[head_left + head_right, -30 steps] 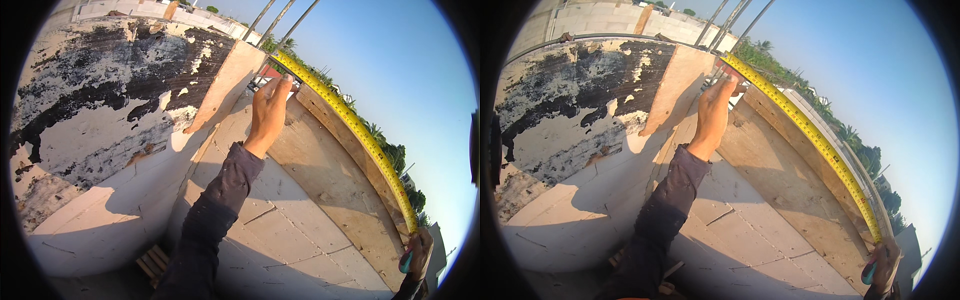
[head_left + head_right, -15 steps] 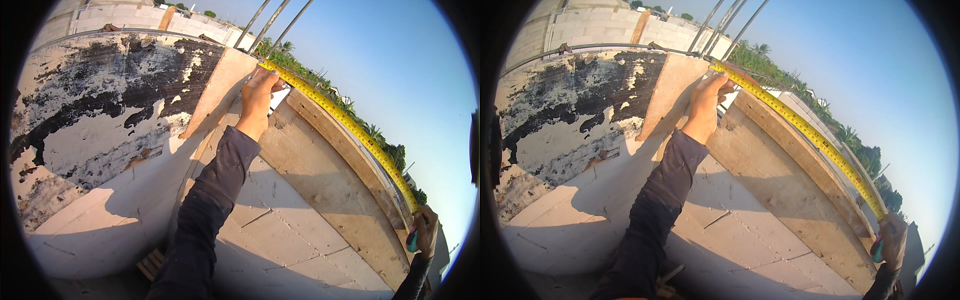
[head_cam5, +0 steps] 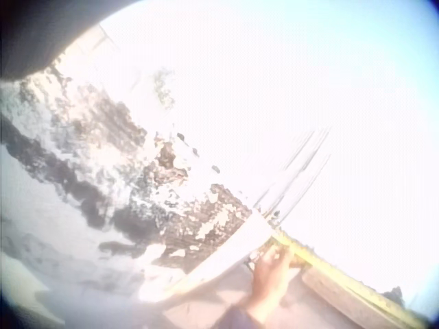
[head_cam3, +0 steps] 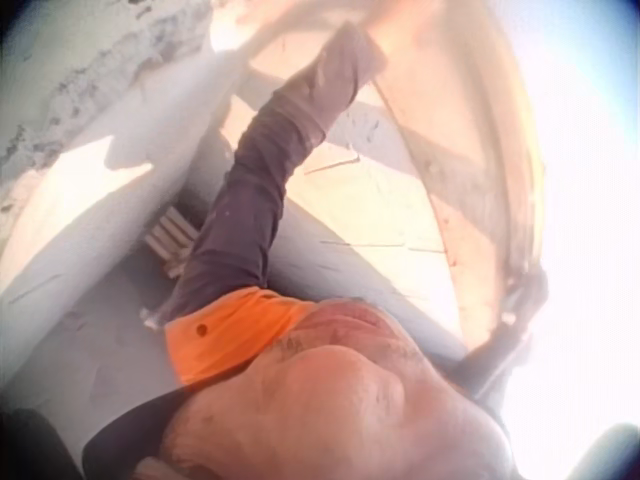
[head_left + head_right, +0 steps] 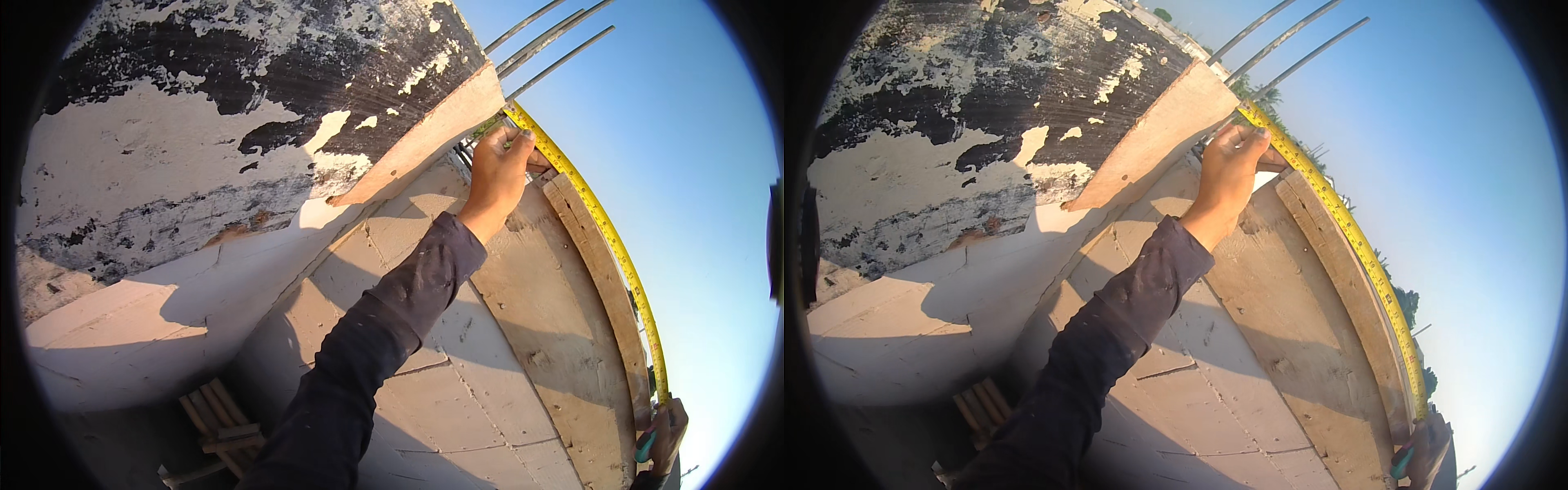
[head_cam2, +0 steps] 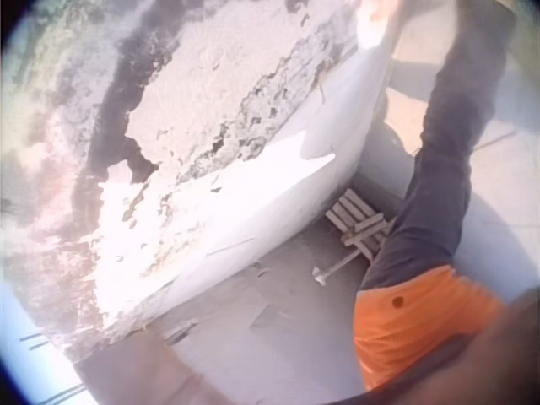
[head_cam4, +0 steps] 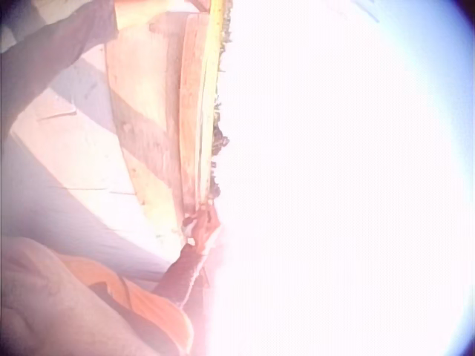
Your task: The person measures the top of a concrete wall using a tape measure, then descends to a bamboo platform to sharpen a pencil with a large blade and mark a small tile.
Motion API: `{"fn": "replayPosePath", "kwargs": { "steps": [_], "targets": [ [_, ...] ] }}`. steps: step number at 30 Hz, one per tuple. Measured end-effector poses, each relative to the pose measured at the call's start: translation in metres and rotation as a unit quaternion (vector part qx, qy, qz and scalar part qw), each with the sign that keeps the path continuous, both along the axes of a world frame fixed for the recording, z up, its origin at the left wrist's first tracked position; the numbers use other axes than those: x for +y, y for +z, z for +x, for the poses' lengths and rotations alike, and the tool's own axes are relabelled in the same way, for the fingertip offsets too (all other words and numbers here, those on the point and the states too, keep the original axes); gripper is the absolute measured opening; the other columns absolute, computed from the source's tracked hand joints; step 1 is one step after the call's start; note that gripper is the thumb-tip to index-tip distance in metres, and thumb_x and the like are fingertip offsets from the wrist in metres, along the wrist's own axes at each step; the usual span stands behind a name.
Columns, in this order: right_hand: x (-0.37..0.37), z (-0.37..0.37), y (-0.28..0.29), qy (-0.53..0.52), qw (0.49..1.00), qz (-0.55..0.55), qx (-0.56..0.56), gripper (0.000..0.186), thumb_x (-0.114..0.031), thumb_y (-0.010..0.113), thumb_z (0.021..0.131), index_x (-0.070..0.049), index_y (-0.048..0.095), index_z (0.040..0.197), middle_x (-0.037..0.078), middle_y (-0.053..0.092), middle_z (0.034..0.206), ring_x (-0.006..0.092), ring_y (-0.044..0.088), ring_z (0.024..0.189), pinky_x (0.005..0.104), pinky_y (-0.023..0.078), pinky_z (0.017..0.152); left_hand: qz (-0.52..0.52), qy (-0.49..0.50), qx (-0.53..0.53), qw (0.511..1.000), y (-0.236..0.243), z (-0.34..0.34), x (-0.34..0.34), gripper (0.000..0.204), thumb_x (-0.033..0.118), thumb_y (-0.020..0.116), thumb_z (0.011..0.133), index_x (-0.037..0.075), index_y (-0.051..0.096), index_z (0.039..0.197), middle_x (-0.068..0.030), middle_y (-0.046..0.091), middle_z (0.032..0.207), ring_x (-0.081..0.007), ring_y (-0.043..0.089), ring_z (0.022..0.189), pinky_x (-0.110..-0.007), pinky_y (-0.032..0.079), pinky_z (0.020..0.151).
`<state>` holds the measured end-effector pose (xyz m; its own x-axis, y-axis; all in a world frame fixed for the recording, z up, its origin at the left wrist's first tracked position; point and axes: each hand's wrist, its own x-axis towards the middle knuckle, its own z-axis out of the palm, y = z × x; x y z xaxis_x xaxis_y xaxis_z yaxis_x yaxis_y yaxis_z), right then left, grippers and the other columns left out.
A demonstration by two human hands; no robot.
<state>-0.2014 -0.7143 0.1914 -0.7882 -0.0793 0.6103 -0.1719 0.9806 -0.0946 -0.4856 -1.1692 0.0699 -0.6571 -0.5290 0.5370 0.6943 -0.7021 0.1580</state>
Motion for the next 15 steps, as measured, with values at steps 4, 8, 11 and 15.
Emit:
{"fn": "replayPosePath", "kwargs": {
  "steps": [4,8,11,15],
  "targets": [
    [0.002,-0.004,-0.002,-0.003,1.0,0.001,0.017,0.028,-0.023,0.057,0.102,-0.002,0.058,0.083,-0.001,0.044,0.066,0.0079,0.041,0.059,0.0286,0.033,0.056,0.006,-0.01,0.016,1.0,-0.003,-0.007,0.002,0.02,0.017,0.057,0.109,-0.003,0.06,0.109,-0.0121,0.074,0.089,-0.0175,0.074,0.078,-0.032,0.06,0.075],
    [-0.016,0.001,-0.006,-0.021,1.0,-0.02,0.007,0.029,-0.024,0.056,0.103,-0.002,0.058,0.083,-0.001,0.046,0.066,0.0083,0.041,0.057,0.0289,0.033,0.055,0.009,0.0,0.023,1.0,-0.001,-0.012,0.004,0.02,0.017,0.057,0.109,-0.003,0.06,0.109,-0.0126,0.074,0.085,-0.0169,0.074,0.078,-0.032,0.06,0.075],
    [-0.052,0.001,-0.011,-0.05,0.996,-0.067,-0.032,0.027,-0.023,0.056,0.102,-0.002,0.057,0.084,-0.001,0.046,0.066,0.0081,0.042,0.057,0.0291,0.033,0.055,0.0,0.014,0.008,1.0,-0.004,-0.012,0.002,0.019,0.017,0.056,0.109,-0.002,0.06,0.108,-0.0121,0.074,0.082,-0.0167,0.073,0.077,-0.032,0.059,0.075],
    [-0.011,0.005,-0.004,-0.043,0.999,0.001,0.018,0.024,-0.019,0.056,0.101,-0.003,0.056,0.084,-0.001,0.046,0.067,0.0077,0.043,0.059,0.0292,0.034,0.055,0.006,0.001,0.002,1.0,0.0,-0.006,-0.001,0.018,0.017,0.056,0.11,0.0,0.06,0.106,-0.0114,0.074,0.083,-0.0166,0.072,0.076,-0.032,0.057,0.077]
  ]
}}
